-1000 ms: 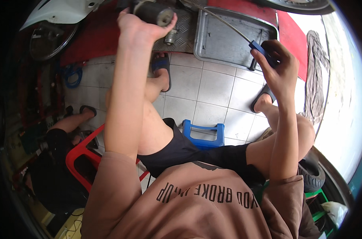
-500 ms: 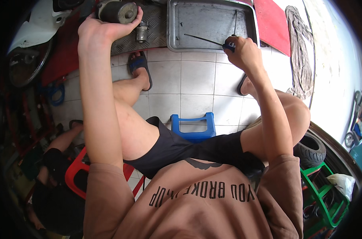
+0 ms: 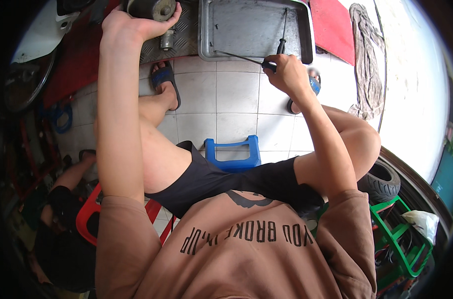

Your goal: The person cleans a starter motor with a brush and uses a screwdriver to check the internal parts over a metal tray.

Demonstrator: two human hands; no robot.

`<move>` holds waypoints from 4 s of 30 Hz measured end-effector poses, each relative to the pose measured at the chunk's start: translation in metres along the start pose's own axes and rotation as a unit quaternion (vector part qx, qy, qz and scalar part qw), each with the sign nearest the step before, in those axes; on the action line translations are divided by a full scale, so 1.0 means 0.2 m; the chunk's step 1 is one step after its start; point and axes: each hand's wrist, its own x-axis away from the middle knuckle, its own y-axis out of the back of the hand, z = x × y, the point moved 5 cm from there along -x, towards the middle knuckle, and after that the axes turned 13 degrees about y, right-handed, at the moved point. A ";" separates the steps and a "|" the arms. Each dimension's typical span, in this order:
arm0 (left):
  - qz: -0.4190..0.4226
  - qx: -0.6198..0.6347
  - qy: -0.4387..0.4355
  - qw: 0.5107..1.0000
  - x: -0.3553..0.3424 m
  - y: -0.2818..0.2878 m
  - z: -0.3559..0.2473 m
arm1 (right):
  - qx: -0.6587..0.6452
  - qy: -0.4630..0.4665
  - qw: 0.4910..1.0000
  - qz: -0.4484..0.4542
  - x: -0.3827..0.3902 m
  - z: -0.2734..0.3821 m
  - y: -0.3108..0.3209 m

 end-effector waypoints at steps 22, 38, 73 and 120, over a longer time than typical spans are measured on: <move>0.020 -0.013 -0.003 1.000 0.05 0.01 -0.01 | 0.002 0.005 1.000 -0.023 -0.05 0.02 0.01; -0.001 0.023 0.000 1.000 0.10 0.03 -0.03 | 0.020 0.017 1.000 -0.012 -0.08 0.08 0.00; 0.041 -0.016 0.018 0.999 0.07 0.03 0.04 | 0.022 0.008 0.999 -0.042 -0.03 0.00 0.02; 0.062 -0.032 0.017 0.997 0.08 0.04 0.06 | 0.033 -0.030 0.998 -0.044 -0.08 0.00 0.07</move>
